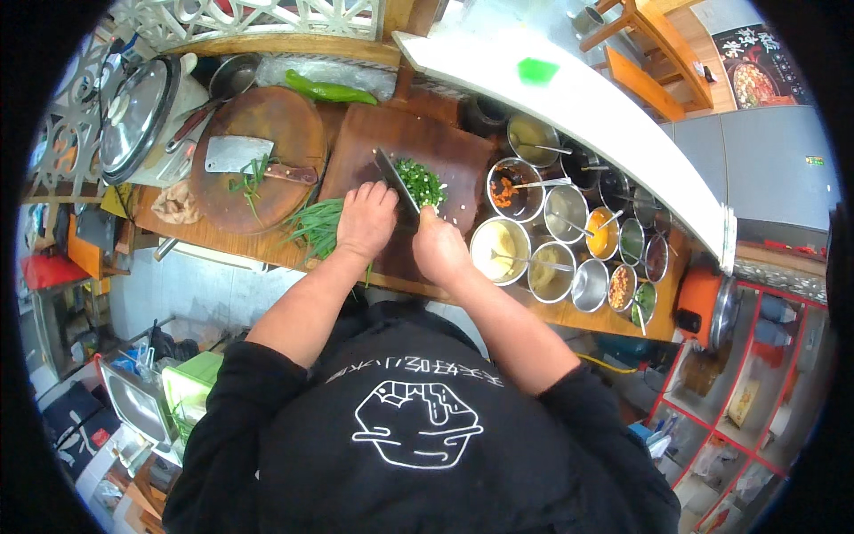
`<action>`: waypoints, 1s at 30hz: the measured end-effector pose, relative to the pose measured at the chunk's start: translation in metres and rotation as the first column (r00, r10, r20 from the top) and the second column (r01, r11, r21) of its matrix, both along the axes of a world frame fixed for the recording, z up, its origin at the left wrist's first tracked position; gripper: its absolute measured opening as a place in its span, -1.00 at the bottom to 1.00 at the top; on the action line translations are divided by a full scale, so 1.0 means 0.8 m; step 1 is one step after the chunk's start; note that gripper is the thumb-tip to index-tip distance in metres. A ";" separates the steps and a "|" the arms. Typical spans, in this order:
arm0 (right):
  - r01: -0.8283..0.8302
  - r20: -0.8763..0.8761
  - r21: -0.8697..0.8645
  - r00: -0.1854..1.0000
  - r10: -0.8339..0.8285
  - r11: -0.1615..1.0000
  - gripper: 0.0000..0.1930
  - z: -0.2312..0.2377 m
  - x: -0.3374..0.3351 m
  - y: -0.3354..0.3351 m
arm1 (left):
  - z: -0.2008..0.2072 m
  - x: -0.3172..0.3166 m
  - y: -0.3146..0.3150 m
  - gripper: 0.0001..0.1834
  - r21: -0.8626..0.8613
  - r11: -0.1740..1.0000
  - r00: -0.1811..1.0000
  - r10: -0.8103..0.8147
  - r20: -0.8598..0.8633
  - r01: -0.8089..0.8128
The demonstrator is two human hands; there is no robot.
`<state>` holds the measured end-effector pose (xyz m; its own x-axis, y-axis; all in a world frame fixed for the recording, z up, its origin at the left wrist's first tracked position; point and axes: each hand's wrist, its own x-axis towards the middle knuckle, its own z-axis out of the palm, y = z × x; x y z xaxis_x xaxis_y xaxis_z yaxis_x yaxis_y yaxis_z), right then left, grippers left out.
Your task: The person gathers a bunch of green onions, trims the ends, and finely chops them on a wooden cutting board using a cleaver. The chopped onions are then transferred into a small metal bowl.
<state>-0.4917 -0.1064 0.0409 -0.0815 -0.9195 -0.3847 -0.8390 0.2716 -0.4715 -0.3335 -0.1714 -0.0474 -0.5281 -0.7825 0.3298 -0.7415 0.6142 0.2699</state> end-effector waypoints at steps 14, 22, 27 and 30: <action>-0.039 0.005 -0.048 0.999 0.040 0.998 -0.83 0.006 -0.003 -0.005 | -0.002 0.002 0.003 -0.76 0.023 1.000 0.999 0.000 -0.038 0.001; -0.054 -0.006 0.009 0.999 0.054 0.999 -0.82 0.004 -0.005 0.000 | 0.000 0.000 0.001 -0.74 -0.014 1.000 0.998 -0.012 -0.060 0.011; -0.037 0.020 -0.097 0.999 0.039 0.995 -0.81 -0.022 -0.005 0.003 | 0.002 0.011 0.002 -0.70 0.091 0.996 0.998 -0.018 -0.064 0.024; -0.033 0.040 -0.107 0.998 0.037 0.994 -0.82 -0.021 -0.006 0.001 | 0.022 0.013 0.004 -0.74 -0.011 0.998 0.989 -0.058 -0.135 0.057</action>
<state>-0.4966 -0.1057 0.0238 -0.0342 -0.9573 -0.2870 -0.8258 0.1887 -0.5314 -0.3234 -0.1686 -0.0298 -0.5224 -0.7497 0.4063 -0.6619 0.6569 0.3611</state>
